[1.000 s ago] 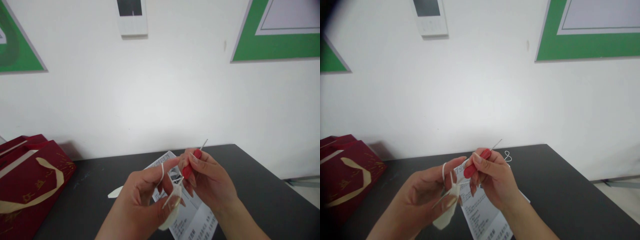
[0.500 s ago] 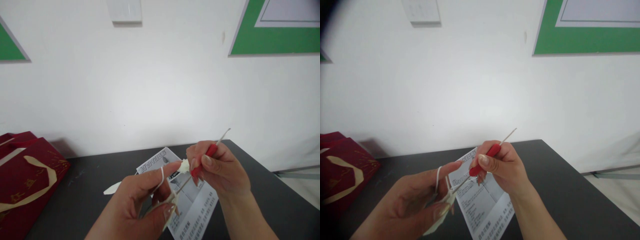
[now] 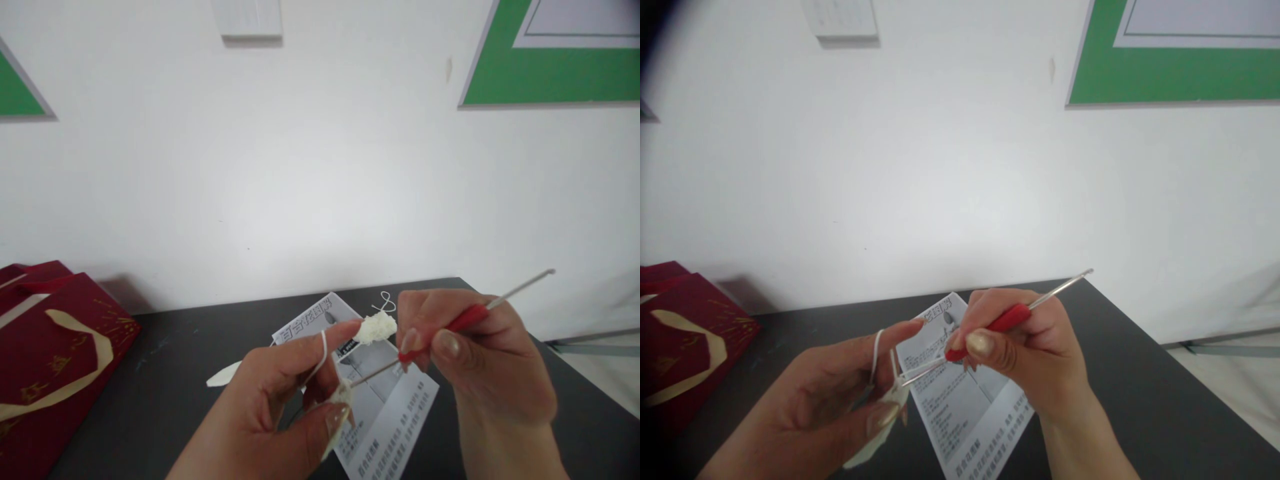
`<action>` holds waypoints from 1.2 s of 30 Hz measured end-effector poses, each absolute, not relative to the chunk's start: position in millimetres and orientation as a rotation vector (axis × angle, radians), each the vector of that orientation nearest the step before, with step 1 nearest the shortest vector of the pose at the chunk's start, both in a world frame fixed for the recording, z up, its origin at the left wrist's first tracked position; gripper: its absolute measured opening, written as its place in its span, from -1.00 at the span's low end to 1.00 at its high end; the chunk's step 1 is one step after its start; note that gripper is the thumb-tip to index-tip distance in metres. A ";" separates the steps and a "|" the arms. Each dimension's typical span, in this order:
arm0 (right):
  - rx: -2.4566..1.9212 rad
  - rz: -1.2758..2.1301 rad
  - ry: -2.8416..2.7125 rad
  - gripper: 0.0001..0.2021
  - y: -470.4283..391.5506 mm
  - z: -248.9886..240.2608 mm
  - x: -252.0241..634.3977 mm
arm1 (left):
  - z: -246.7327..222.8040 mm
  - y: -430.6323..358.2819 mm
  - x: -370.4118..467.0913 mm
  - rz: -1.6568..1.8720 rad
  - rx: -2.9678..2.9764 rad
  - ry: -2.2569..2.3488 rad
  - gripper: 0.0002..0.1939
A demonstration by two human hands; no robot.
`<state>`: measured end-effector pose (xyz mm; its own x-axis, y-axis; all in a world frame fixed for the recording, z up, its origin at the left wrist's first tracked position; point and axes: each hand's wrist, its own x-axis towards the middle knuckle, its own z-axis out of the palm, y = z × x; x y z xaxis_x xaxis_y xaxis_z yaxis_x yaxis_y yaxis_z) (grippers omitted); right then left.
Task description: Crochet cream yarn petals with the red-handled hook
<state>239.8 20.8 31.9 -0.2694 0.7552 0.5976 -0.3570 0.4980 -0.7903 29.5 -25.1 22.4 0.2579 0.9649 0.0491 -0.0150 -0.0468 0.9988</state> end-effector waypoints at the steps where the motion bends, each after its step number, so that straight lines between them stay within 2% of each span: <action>1: -0.378 1.065 -1.507 -0.88 17.8 33.1 239.9 | 24.4 -24.9 30.2 1.052 1.360 1.000 -0.53; 9: -0.456 0.703 -1.691 -0.92 -6.7 39.4 236.0 | 28.5 -22.5 33.7 1.091 1.441 1.142 -0.55; 20: -0.477 0.385 -1.881 -0.85 -8.9 37.0 233.8 | 29.9 -22.8 39.8 1.197 1.384 1.251 -0.55; 22: -0.460 0.318 -1.925 -0.84 -10.1 39.1 232.5 | 31.5 -22.4 41.6 1.259 1.369 1.278 -0.71; 24: -0.436 0.246 -1.988 -0.82 -10.5 40.8 230.9 | 32.6 -22.1 43.4 1.345 1.367 1.310 -0.98; 26: -0.409 0.175 -2.035 -0.79 -8.7 40.7 228.8 | 32.8 -22.3 45.7 1.442 1.371 1.323 -0.84; 29: -0.358 0.137 -2.020 -0.75 -0.1 35.5 225.0 | 32.1 -23.1 51.2 1.577 1.281 1.272 -0.95; 33: -0.172 0.199 -1.904 -0.68 18.6 24.4 219.4 | 32.4 -22.8 57.7 1.616 0.860 0.999 -0.54; 36: -0.072 0.308 -1.801 -0.76 28.8 22.4 216.1 | 34.8 -20.7 55.8 1.535 0.617 0.788 -0.45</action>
